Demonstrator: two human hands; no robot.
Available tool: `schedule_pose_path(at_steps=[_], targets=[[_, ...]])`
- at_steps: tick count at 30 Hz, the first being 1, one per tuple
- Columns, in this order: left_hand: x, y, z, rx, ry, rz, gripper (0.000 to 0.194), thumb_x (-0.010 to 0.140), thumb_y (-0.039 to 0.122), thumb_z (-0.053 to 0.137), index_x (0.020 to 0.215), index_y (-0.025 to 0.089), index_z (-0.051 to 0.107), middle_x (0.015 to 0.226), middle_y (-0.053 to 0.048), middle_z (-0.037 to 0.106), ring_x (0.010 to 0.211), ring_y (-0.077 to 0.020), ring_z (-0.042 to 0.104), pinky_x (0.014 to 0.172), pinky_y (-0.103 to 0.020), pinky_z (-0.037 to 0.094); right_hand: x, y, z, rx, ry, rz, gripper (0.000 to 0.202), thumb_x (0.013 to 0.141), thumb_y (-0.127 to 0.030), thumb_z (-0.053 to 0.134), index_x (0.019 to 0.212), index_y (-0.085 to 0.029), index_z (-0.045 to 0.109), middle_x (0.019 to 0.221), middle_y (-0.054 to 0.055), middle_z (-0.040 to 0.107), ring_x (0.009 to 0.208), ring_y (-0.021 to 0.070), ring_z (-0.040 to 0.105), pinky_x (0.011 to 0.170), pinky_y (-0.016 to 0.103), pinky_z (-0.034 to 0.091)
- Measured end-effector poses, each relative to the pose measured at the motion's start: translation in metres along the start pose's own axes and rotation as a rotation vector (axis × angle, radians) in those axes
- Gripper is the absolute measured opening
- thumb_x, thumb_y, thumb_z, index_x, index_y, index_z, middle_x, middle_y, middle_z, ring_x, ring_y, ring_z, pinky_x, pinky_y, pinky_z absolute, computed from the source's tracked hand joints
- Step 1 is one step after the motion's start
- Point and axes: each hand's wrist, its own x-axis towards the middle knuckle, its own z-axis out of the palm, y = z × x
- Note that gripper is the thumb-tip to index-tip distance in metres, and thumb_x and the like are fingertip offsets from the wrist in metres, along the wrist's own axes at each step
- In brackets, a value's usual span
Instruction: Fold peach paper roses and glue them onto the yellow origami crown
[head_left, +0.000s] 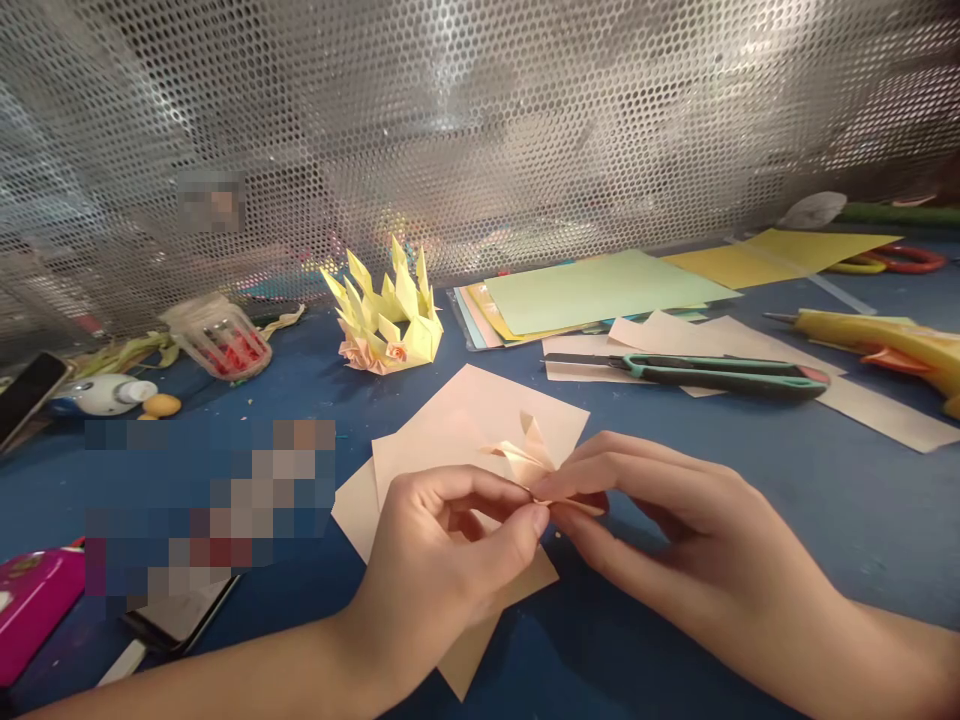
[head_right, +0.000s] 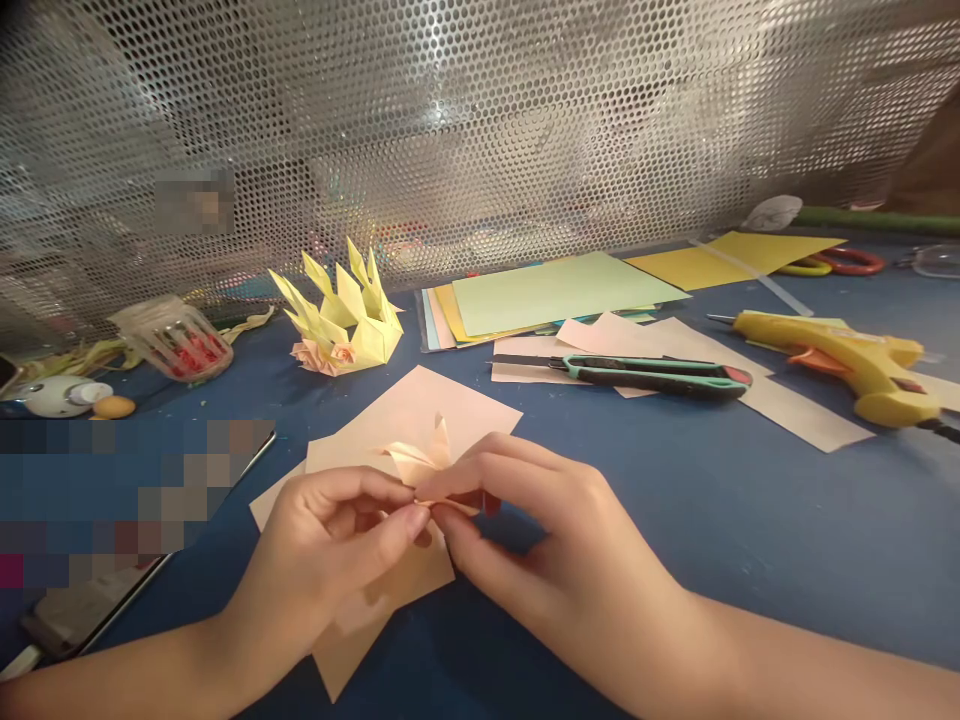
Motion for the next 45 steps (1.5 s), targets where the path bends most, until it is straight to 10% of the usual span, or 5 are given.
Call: schedule_pose_path(at_steps=[23, 45], targets=[[-0.006, -0.001, -0.006, 0.122, -0.203, 0.164, 0.044, 0.092, 0.017, 0.078, 0.128, 0.042, 0.075, 0.136, 0.004, 0.071, 0.1, -0.0109, 0.067, 0.092, -0.017, 0.057, 0.01, 0.003, -0.002, 0.224, 0.25, 0.267, 0.022, 0.088, -0.052, 0.08, 0.086, -0.03, 0.084, 0.091, 0.002, 0.081, 0.084, 0.0142, 0.076, 0.077, 0.016, 0.061], [-0.004, -0.003, -0.004, -0.003, -0.177, 0.06, 0.029, 0.095, 0.024, 0.077, 0.121, 0.036, 0.08, 0.124, 0.001, 0.078, 0.105, -0.013, 0.07, 0.098, -0.021, 0.057, 0.014, 0.001, -0.005, 0.232, 0.134, 0.374, 0.031, 0.087, -0.055, 0.077, 0.083, -0.025, 0.081, 0.084, 0.005, 0.08, 0.078, 0.0199, 0.076, 0.074, 0.028, 0.065]])
